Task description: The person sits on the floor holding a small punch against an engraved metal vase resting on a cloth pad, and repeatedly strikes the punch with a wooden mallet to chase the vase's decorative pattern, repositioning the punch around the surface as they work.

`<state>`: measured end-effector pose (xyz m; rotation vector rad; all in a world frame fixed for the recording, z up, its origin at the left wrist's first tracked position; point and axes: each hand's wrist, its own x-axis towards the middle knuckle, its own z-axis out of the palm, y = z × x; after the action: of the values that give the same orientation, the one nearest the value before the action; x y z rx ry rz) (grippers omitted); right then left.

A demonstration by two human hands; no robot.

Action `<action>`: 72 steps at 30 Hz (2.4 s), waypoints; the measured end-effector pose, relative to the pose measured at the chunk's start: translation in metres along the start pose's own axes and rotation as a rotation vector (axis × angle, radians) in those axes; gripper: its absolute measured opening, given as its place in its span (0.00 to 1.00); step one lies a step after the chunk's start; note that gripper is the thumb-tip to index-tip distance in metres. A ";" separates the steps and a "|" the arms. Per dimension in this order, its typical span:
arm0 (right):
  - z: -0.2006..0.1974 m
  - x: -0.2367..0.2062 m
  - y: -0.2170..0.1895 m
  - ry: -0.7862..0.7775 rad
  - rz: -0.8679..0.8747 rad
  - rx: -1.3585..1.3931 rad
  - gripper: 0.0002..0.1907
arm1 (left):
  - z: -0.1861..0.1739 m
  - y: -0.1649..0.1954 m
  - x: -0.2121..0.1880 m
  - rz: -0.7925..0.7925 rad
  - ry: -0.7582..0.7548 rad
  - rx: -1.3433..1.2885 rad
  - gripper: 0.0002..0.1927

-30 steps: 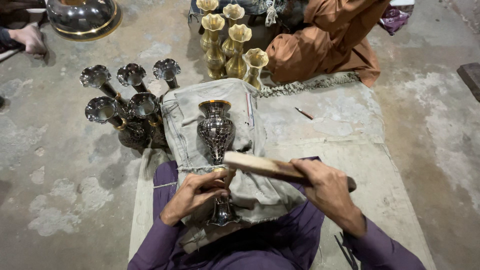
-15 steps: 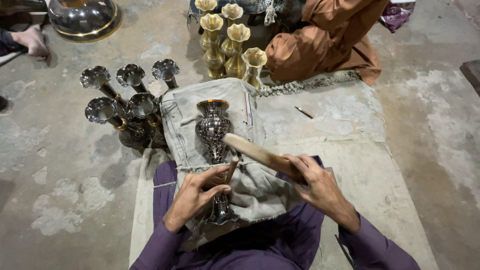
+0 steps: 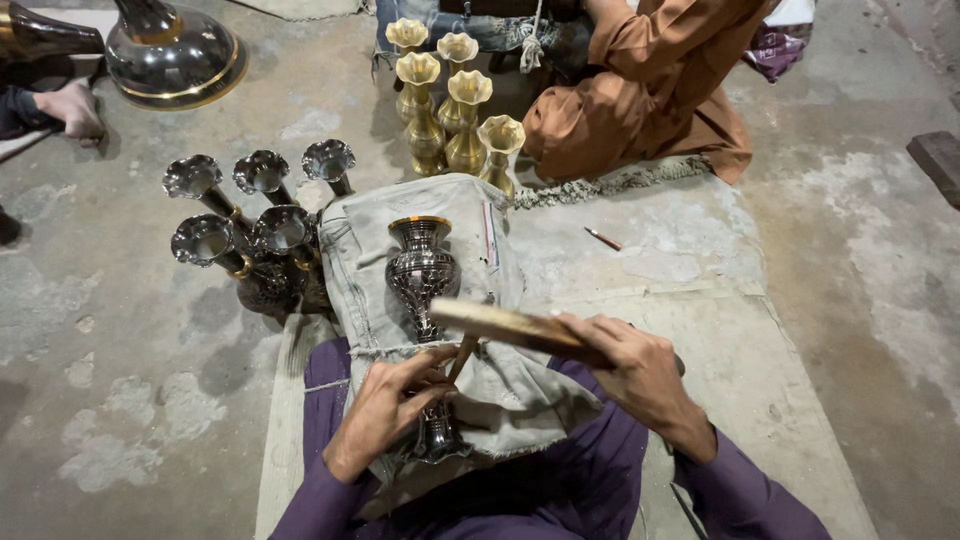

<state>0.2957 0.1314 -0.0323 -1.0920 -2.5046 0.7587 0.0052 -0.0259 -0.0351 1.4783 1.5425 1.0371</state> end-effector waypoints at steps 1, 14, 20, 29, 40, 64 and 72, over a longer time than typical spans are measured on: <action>0.000 -0.001 0.001 0.047 0.000 -0.054 0.34 | 0.000 0.001 0.000 -0.022 -0.008 0.010 0.25; 0.014 -0.019 0.002 0.026 -0.036 -0.108 0.42 | -0.006 -0.008 0.002 0.095 -0.051 0.053 0.26; 0.018 -0.015 0.011 -0.020 0.033 -0.076 0.40 | -0.004 -0.013 0.005 -0.017 -0.066 -0.027 0.26; 0.017 -0.013 0.006 -0.087 -0.025 -0.123 0.42 | -0.007 -0.005 0.006 -0.002 -0.038 0.023 0.27; -0.002 -0.012 0.002 0.087 -0.069 0.058 0.44 | -0.008 -0.011 0.005 -0.042 -0.054 -0.070 0.26; 0.002 -0.022 -0.002 0.033 -0.057 -0.053 0.41 | -0.013 -0.009 0.007 -0.006 -0.113 -0.070 0.25; 0.009 -0.024 0.003 0.124 -0.064 -0.097 0.39 | -0.014 -0.011 0.007 0.000 -0.138 -0.130 0.25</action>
<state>0.3089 0.1122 -0.0427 -1.0504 -2.4800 0.5399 -0.0117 -0.0198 -0.0393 1.4296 1.3530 0.9949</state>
